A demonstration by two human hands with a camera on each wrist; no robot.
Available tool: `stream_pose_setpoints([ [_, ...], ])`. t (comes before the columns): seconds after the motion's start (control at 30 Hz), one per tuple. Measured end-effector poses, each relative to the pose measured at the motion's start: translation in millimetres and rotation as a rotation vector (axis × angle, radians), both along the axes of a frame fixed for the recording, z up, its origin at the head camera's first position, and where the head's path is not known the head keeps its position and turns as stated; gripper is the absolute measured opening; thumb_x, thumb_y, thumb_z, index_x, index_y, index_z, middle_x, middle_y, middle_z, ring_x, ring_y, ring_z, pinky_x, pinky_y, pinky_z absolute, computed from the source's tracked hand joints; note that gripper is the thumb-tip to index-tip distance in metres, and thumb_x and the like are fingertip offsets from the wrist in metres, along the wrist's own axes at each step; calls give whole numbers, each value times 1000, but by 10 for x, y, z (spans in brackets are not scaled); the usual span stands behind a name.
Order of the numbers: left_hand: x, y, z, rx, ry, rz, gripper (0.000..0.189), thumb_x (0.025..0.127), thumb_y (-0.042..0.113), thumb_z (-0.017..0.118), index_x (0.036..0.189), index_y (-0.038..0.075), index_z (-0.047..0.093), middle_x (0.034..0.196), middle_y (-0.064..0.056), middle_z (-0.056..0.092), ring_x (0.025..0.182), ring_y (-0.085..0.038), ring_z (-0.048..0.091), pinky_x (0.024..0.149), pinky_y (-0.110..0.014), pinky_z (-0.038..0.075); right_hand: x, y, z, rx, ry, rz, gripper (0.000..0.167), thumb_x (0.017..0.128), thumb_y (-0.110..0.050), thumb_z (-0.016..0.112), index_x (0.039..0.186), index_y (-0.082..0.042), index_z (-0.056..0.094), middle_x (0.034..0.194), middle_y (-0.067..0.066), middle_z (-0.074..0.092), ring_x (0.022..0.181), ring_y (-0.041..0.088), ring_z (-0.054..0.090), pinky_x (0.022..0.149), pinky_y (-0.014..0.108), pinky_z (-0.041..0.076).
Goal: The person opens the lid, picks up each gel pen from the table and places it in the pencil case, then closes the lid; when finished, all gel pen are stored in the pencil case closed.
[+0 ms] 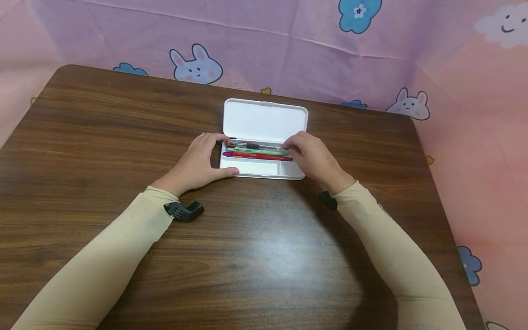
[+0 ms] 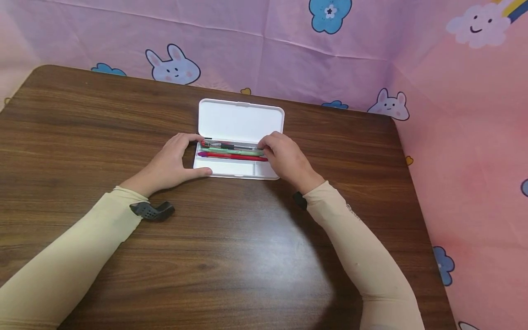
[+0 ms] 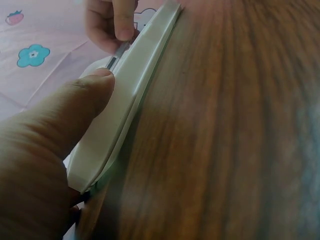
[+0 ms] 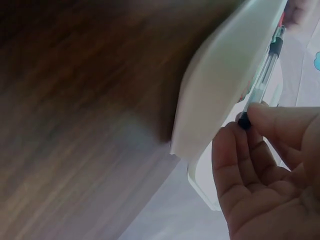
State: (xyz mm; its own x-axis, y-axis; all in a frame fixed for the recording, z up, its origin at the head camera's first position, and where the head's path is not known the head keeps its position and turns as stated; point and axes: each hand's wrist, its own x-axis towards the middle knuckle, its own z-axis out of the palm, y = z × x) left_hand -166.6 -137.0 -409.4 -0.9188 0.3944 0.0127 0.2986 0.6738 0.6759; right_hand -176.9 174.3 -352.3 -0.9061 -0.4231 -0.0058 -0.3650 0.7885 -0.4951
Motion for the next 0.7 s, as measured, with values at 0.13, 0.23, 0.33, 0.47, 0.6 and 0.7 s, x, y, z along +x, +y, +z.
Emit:
stream_pose_setpoints([
  [0.13, 2, 10, -1, 1, -1, -1, 91, 85, 55, 80, 153, 8, 41, 157, -15, 42, 154, -35, 25, 129, -51, 8, -6, -1, -19, -1, 1, 10, 20, 100, -4, 67, 118, -6, 74, 117, 10, 70, 107, 23, 64, 100, 40, 54],
  [0.23, -1, 11, -4, -1, -1, 1, 91, 86, 55, 80, 153, 8, 41, 157, -16, 42, 154, -35, 25, 129, -52, 8, -15, 2, -32, -3, 6, 7, 20, 100, -4, 66, 118, -5, 73, 117, 10, 70, 109, 23, 64, 102, 40, 53],
  [0.33, -2, 11, 5, 0, -2, 0, 91, 86, 55, 80, 153, 7, 41, 156, -16, 42, 154, -35, 26, 128, -54, 9, -31, 7, -44, -3, 7, -3, 21, 100, -3, 65, 119, -5, 74, 118, 10, 70, 111, 23, 64, 104, 40, 52],
  [0.47, 1, 18, 21, 1, -1, 0, 91, 86, 54, 80, 152, 7, 41, 155, -15, 43, 153, -35, 28, 127, -57, 13, -51, 18, -58, -8, 5, -9, 21, 100, -3, 64, 118, -6, 74, 118, 9, 70, 110, 23, 63, 104, 40, 52],
  [0.6, 9, 22, 44, -3, -16, 6, 96, 84, 56, 81, 154, 6, 38, 155, -15, 43, 149, -34, 32, 124, -59, 21, -62, 48, -73, -29, 15, -15, 20, 100, -4, 65, 117, -8, 74, 116, 8, 69, 107, 22, 62, 100, 40, 53],
  [0.7, 9, 5, 63, 19, -37, 15, 105, 83, 57, 81, 158, 7, 28, 155, -14, 45, 149, -34, 31, 122, -62, 24, -61, 101, -87, -74, 28, -63, 18, 100, -6, 66, 116, -7, 74, 114, 9, 68, 103, 23, 61, 97, 40, 54],
])
